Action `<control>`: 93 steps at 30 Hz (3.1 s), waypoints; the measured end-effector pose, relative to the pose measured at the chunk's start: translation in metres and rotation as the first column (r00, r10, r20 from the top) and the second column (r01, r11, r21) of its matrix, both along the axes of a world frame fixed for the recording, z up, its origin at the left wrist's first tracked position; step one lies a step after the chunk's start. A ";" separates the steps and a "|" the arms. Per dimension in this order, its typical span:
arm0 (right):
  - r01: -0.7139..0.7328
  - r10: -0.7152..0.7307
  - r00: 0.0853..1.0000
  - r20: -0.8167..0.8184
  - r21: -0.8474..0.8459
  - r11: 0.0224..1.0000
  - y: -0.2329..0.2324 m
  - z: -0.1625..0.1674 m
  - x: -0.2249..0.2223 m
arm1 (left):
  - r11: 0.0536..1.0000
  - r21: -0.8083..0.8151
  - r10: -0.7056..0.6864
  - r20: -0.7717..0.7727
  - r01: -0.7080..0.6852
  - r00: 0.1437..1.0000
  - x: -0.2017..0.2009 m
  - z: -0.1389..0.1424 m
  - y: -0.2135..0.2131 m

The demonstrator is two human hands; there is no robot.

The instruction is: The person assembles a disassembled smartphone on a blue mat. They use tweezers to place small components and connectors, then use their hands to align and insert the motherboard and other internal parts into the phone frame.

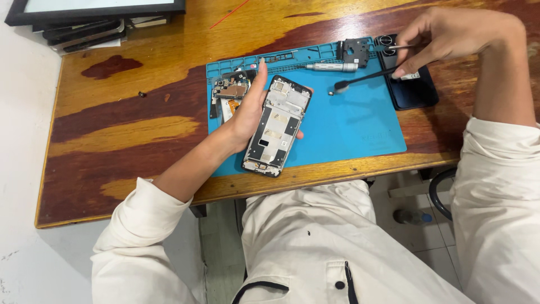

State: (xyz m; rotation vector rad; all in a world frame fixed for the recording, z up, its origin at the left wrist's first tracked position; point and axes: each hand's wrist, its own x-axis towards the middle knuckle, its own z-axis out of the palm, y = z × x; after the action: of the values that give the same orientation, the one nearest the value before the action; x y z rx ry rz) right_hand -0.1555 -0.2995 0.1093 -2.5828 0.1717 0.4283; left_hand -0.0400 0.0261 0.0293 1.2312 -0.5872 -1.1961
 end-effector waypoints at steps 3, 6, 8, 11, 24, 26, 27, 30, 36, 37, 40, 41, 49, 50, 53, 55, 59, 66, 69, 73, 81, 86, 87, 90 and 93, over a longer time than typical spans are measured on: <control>-0.142 0.142 0.990 -0.011 -0.080 0.987 0.002 0.000 0.002 | 1.000 0.016 0.016 0.006 -0.016 1.000 0.001 0.000 0.000; -0.059 0.060 0.998 -0.025 0.033 0.998 0.001 0.005 -0.001 | 1.000 -0.008 0.003 0.030 -0.003 1.000 0.001 -0.001 0.000; -0.048 0.048 0.999 0.025 0.035 0.998 0.000 0.007 -0.003 | 1.000 -0.002 0.003 0.029 -0.003 1.000 0.001 -0.001 0.000; -0.162 0.144 0.979 0.143 0.126 0.979 0.000 0.006 -0.002 | 1.000 -0.010 0.000 0.015 0.000 1.000 0.001 -0.001 0.000; -0.088 0.081 0.989 0.125 0.052 0.995 0.001 0.006 -0.001 | 1.000 -0.001 -0.011 0.022 0.011 1.000 0.000 0.000 0.000; -0.058 0.054 0.995 0.087 0.046 0.997 0.001 0.006 -0.002 | 1.000 0.006 -0.002 0.021 0.002 1.000 0.000 0.000 0.000; -0.045 0.042 0.997 0.067 0.043 0.998 0.001 0.005 -0.002 | 1.000 0.009 0.005 0.020 -0.005 1.000 0.000 0.000 0.000; -0.115 0.090 0.978 0.187 0.127 0.985 -0.002 0.002 -0.003 | 1.000 -0.004 -0.004 0.020 0.004 1.000 0.000 0.000 0.000; -0.094 0.095 0.995 0.024 -0.033 0.995 -0.005 -0.003 0.001 | 1.000 -0.002 -0.006 0.018 0.006 1.000 0.001 -0.001 0.000; -0.040 0.041 0.999 0.007 -0.040 0.998 -0.006 -0.003 0.000 | 1.000 -0.004 -0.007 0.016 0.007 1.000 0.000 -0.001 -0.001; 0.048 -0.048 0.999 0.012 -0.016 0.999 -0.005 0.000 -0.002 | 1.000 -0.001 -0.006 0.016 0.006 1.000 0.000 0.000 0.000; 0.029 -0.030 0.998 0.048 0.024 0.999 -0.006 0.002 -0.003 | 1.000 0.005 -0.007 0.016 0.007 1.000 0.000 0.000 0.000; -0.096 0.091 0.992 0.086 0.055 0.994 -0.005 0.000 -0.001 | 1.000 -0.001 -0.002 0.038 0.002 0.999 -0.001 0.001 0.000; -0.142 0.139 0.986 0.094 0.023 0.990 -0.004 0.001 -0.001 | 1.000 0.003 -0.005 0.032 0.005 0.999 -0.001 0.001 -0.001; -0.133 0.118 0.985 0.124 0.120 0.984 -0.002 0.001 -0.002 | 1.000 -0.005 -0.002 0.024 0.002 1.000 -0.001 0.000 0.001; -0.133 0.102 0.983 0.154 0.203 0.970 0.000 0.002 -0.002 | 1.000 -0.009 -0.004 0.032 0.004 0.999 -0.001 0.000 0.000; -0.179 0.155 0.979 0.135 0.183 0.967 0.007 0.000 0.001 | 1.000 -0.008 -0.003 0.009 0.003 1.000 -0.001 -0.001 0.000; -0.125 0.126 0.992 0.018 -0.037 0.991 -0.001 -0.001 0.001 | 1.000 -0.010 0.001 0.023 -0.001 1.000 -0.001 0.001 0.001; -0.039 0.037 0.998 0.042 0.051 0.998 -0.003 0.001 -0.001 | 1.000 -0.018 -0.004 0.048 0.005 0.999 -0.002 0.001 0.001; -0.067 0.069 0.985 0.159 -0.014 0.998 0.003 0.002 0.000 | 1.000 -0.003 0.003 0.028 -0.003 1.000 -0.002 0.002 0.001; -0.211 0.218 0.850 0.480 -0.071 0.975 0.043 -0.013 0.015 | 1.000 0.002 -0.001 0.059 0.000 0.998 -0.001 0.001 0.000; -0.398 0.380 0.839 0.388 -0.037 0.917 0.077 -0.027 0.020 | 0.998 -0.068 -0.010 0.012 0.011 1.000 0.000 -0.001 -0.001; -0.368 0.375 0.861 0.345 -0.087 0.926 0.081 -0.028 0.020 | 0.996 -0.091 -0.027 -0.006 0.026 1.000 0.001 -0.001 -0.001; -0.372 0.370 0.855 0.363 -0.068 0.926 0.084 -0.030 0.019 | 0.994 -0.107 -0.033 -0.013 0.032 0.999 0.001 -0.002 -0.001; -0.329 0.328 0.891 0.314 -0.051 0.943 0.083 -0.031 0.018 | 0.990 -0.137 -0.027 -0.025 0.024 0.999 0.001 -0.003 -0.001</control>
State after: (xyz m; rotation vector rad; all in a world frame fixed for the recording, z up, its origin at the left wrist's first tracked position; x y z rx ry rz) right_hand -0.1376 -0.2162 0.0785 -2.6384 -0.3862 0.1194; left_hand -0.0389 0.0249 0.0266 1.0937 -0.6560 -1.1724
